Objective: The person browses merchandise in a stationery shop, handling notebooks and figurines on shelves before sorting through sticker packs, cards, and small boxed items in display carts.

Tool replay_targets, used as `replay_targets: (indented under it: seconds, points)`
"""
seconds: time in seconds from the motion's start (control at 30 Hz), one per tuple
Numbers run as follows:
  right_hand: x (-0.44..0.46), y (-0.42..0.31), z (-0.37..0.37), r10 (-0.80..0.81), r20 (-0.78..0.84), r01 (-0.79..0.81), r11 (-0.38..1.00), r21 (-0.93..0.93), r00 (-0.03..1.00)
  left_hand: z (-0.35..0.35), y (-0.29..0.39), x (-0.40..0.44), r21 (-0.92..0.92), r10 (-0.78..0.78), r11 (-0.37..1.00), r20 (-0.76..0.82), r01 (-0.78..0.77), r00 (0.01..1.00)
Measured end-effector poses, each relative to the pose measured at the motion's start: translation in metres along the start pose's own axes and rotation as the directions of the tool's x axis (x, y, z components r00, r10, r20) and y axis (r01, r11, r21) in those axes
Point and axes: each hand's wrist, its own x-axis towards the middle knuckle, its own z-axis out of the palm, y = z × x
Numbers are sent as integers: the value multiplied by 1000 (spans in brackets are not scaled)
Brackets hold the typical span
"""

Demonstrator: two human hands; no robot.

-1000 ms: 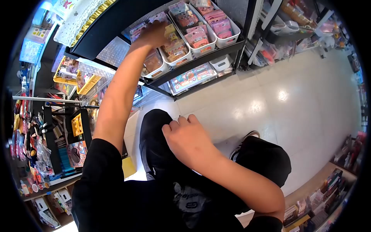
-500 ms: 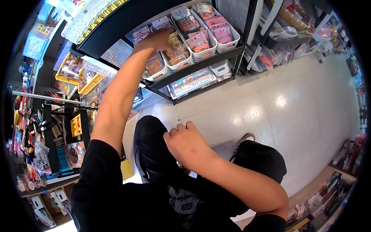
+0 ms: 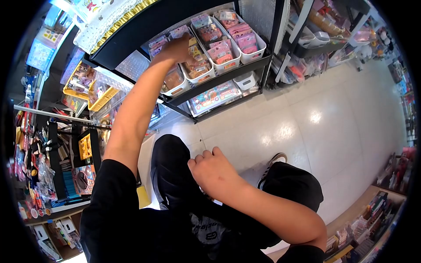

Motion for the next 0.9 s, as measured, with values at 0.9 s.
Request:
replay_targets:
  seconds: [0.9]
  points:
    - [-6, -1, -5, -38, 36, 38, 999, -20, 999, -35, 21, -66, 44, 139, 990, -247, -133, 959]
